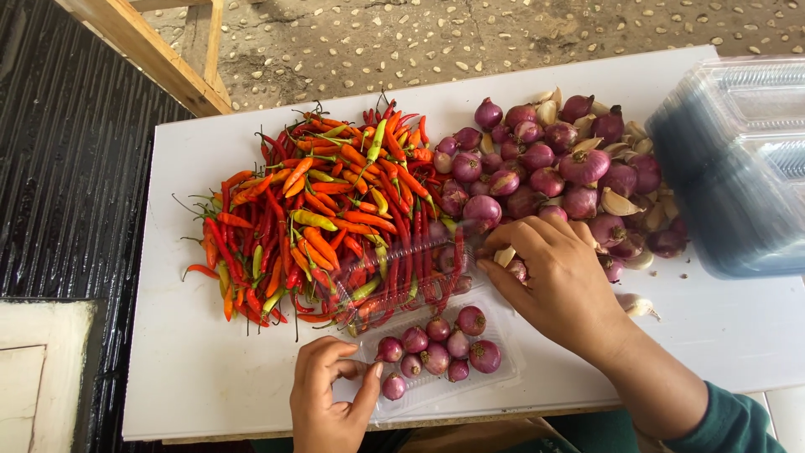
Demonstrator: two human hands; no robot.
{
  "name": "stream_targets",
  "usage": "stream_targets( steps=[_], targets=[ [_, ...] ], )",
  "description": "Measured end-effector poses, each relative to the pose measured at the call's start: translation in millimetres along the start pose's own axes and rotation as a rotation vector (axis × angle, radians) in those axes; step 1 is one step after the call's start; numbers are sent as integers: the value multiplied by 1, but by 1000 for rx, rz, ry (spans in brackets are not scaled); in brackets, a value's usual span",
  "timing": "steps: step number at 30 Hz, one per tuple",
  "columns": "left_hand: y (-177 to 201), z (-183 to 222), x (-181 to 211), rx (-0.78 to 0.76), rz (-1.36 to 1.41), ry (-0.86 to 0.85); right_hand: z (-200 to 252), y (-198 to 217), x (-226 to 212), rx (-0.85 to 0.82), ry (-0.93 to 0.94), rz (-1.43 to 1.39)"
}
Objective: The person places small red onions from a pile on a table into a clear plastic container by hand.
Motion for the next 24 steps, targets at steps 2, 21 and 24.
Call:
stream_targets(
  steps=[2, 21, 24],
  targets=[
    [-1, 2, -3, 30, 57, 26, 2, -3, 2, -12, -4, -47],
    [31, -7, -1, 243, -64, -81, 6, -15, -9, -230, -35, -520],
    [35, -2, -10, 262, 1, 17, 4, -11, -16, -94, 220, -278]
  ],
)
Point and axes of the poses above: each hand's wrist, its own z-axis away from the middle knuckle, its own y-axis out of the back of the hand, x = y × z, the point moved 4 cm from there along -z, towards the middle knuckle, and after that the axes turned 2 degrees about -y, right-handed, at the moved point
